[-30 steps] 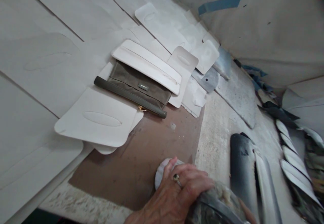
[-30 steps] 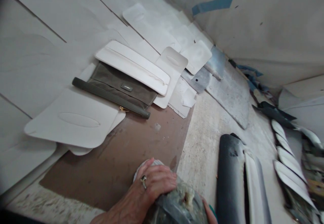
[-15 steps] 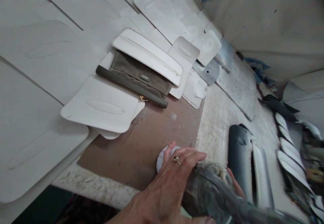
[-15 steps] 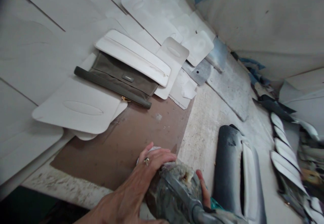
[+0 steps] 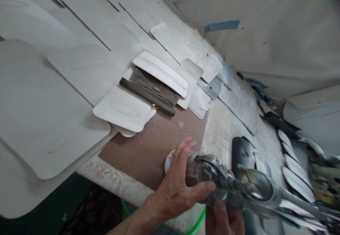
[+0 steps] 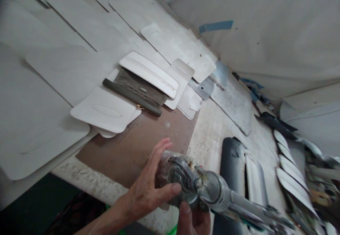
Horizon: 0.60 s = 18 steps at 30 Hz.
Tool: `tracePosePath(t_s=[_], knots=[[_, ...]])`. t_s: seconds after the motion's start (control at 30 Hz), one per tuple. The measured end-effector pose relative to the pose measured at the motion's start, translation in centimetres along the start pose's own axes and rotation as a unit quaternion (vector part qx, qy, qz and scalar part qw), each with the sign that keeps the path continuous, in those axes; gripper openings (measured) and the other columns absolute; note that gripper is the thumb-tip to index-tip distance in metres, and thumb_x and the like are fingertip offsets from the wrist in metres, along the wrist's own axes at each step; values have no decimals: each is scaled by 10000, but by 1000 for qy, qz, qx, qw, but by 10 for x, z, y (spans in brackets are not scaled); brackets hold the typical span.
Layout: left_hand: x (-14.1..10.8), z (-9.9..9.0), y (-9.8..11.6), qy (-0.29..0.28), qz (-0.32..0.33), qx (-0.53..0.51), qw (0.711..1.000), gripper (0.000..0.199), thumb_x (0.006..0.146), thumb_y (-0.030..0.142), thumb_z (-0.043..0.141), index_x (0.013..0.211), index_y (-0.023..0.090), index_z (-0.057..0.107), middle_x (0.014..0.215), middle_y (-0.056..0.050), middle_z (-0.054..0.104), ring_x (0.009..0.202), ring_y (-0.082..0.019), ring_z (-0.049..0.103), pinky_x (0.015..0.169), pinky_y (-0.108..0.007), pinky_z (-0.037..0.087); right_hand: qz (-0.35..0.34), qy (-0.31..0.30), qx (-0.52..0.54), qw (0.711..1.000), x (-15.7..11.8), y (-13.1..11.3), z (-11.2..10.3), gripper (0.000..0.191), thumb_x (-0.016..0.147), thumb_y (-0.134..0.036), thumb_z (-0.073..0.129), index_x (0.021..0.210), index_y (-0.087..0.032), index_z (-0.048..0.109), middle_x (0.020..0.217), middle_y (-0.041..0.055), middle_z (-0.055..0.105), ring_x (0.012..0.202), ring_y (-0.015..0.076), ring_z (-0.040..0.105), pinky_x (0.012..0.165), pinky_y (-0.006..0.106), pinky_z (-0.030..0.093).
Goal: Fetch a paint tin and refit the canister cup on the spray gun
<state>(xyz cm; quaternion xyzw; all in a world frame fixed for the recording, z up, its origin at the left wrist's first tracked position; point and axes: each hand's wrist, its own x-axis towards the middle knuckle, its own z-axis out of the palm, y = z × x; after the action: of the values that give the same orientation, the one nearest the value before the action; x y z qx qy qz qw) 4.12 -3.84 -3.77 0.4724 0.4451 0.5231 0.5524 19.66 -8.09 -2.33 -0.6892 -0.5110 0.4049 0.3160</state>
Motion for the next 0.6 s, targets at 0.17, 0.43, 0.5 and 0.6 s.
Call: tracePosePath(t_s=[0.17, 0.43, 0.5, 0.6], knots=[[-2, 8, -1, 23, -16, -63, 998, 598, 751, 512, 682, 1237, 211, 507, 1276, -129, 556, 1213, -331, 510, 1078, -553, 360, 6, 81, 94, 992, 1, -14, 15, 799, 879, -577, 506, 1501, -271, 109, 1574, 90, 200, 1425, 351, 196, 1146, 555, 221], [6, -9, 0, -122, 16, -25, 992, 845, 755, 570, 678, 1443, 233, 324, 1465, -132, 417, 1341, -329, 408, 1120, -496, 334, -3, -7, 167, 986, 12, 29, -11, 817, 783, -629, 617, 1430, -227, 319, 1263, 159, 613, 1220, 338, 539, 1035, 495, 420], [8, -10, -4, -141, 65, 5, 988, 926, 718, 495, 751, 1470, 253, 268, 1515, -124, 349, 1381, -330, 350, 1150, -500, 278, -32, -28, 201, 979, 19, 38, -14, 806, 741, -530, 725, 1392, -224, 363, 1259, 150, 618, 1223, 316, 540, 1048, 458, 412], [7, -7, -10, -118, 147, 55, 981, 908, 715, 401, 784, 1463, 296, 280, 1562, -104, 254, 1431, -333, 245, 1177, -496, 213, -103, -47, 222, 969, 31, 47, -15, 866, 718, -429, 781, 1427, -277, 308, 1464, 120, 432, 1343, 287, 404, 1090, 431, 365]])
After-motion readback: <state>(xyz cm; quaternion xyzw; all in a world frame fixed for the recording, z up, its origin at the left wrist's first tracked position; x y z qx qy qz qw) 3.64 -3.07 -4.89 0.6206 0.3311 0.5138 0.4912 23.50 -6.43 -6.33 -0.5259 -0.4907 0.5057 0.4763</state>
